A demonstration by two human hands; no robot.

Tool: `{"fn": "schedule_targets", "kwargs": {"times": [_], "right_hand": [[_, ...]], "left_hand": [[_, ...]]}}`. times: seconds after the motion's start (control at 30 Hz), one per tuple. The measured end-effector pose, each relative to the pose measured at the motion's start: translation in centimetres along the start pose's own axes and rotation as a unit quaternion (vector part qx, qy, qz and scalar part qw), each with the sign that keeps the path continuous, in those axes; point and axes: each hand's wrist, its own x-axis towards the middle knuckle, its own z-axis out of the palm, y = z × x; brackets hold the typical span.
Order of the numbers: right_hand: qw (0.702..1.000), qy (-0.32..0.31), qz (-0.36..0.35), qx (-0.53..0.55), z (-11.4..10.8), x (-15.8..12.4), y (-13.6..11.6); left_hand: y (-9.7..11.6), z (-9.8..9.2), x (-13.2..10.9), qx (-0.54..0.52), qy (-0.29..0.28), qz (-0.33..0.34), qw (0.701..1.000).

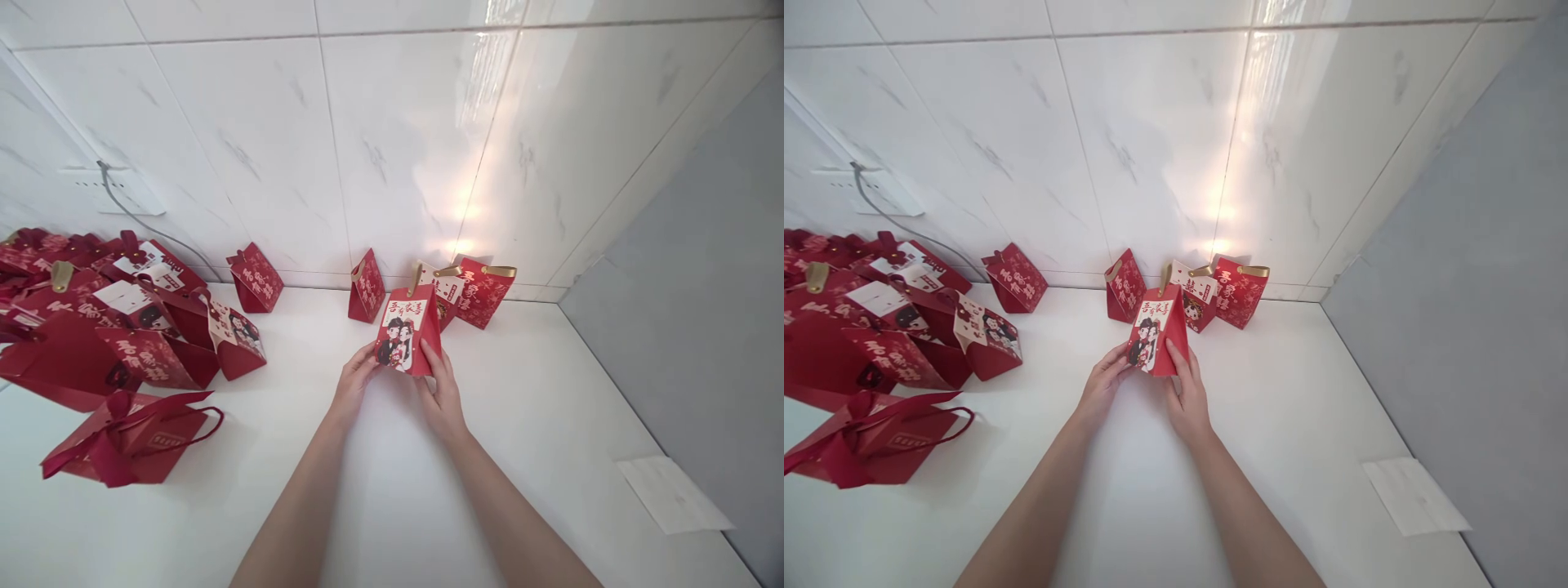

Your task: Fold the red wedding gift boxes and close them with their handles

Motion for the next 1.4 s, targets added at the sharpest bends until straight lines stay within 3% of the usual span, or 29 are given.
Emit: {"fn": "schedule_targets", "kwargs": {"times": [0.13,0.23,0.37,0.5,0.63,0.8,1.07,1.2,1.3,1.4], "right_hand": [[0.991,-0.019,-0.090,-0.097,0.1,-0.1,0.1],[0.986,-0.046,-0.103,-0.125,0.1,-0.1,0.3],[0.986,-0.085,-0.091,-0.115,0.1,-0.2,0.0],[0.994,-0.054,-0.077,-0.048,0.3,-0.3,-0.6],[1.000,-0.015,-0.011,-0.010,0.6,0.0,0.1],[0.995,-0.017,0.096,0.006,0.5,0.4,1.8],[0.989,-0.036,0.143,0.026,0.1,0.6,0.9],[0.987,-0.046,0.120,0.093,-0.3,0.5,0.5],[0.986,-0.076,0.074,0.128,-0.6,0.4,0.7],[0.983,-0.100,0.066,0.136,-0.7,0.4,0.8]], "left_hand": [[-0.4,0.2,-0.3,0.024,-0.050,0.015,0.998],[-0.2,0.5,-0.6,0.053,-0.065,0.009,0.996],[0.1,1.0,-0.8,0.062,-0.032,0.023,0.997],[-0.4,0.9,-0.7,0.029,-0.010,0.044,0.999],[-0.7,0.5,-0.5,-0.033,0.006,0.008,0.999],[-0.3,0.4,-0.3,-0.056,0.017,-0.005,0.998],[-0.4,0.7,-0.6,-0.035,0.028,0.003,0.999],[-0.7,0.8,-0.9,0.007,-0.028,0.012,1.000],[-0.7,0.9,-0.9,0.040,-0.069,0.057,0.995],[-0.6,0.9,-0.7,0.044,-0.063,0.078,0.994]]}}
